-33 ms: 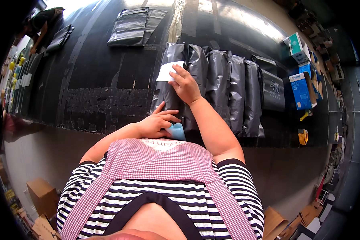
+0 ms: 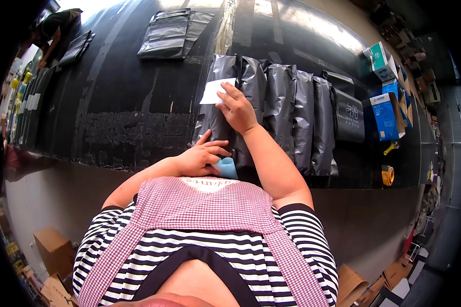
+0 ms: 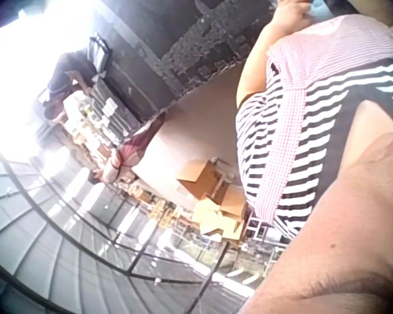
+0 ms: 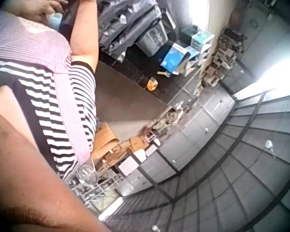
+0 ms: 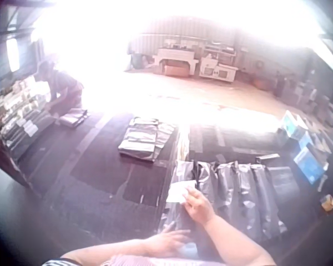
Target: The person applies adhesive labels to a series of grey poly mailers, smooths the surfaces with a blue cloth, and then prepares a new label from a roll using a tape dispenser.
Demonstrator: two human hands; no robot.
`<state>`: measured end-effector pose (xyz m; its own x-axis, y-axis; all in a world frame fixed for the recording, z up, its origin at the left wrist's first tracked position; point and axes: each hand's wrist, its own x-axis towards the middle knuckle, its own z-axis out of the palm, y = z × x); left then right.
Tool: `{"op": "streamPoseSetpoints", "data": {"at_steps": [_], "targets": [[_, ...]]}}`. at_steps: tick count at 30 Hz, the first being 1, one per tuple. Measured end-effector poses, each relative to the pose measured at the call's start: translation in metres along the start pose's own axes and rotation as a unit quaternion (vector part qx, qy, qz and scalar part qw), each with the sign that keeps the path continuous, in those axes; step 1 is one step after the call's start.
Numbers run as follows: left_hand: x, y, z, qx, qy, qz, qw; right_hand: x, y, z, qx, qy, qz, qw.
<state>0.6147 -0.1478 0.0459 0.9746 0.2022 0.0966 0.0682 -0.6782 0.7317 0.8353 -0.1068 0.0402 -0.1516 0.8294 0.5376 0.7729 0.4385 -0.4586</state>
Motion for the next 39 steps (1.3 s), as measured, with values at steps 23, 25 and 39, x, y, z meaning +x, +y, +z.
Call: {"op": "streamPoseSetpoints", "data": {"at_steps": [23, 25, 39], "targets": [[-0.001, -0.009, 0.004, 0.010, -0.006, 0.005, 1.000, 0.012, -0.039, -0.011, -0.141, -0.060, 0.059, 0.986], [0.001, -0.006, 0.002, 0.006, -0.021, 0.004, 1.000, 0.022, -0.029, 0.015, -0.196, -0.108, 0.081, 0.971], [0.000, -0.011, 0.002, 0.003, 0.008, 0.051, 0.999, 0.011, -0.055, 0.037, -0.124, -0.219, 0.349, 0.902]]}}
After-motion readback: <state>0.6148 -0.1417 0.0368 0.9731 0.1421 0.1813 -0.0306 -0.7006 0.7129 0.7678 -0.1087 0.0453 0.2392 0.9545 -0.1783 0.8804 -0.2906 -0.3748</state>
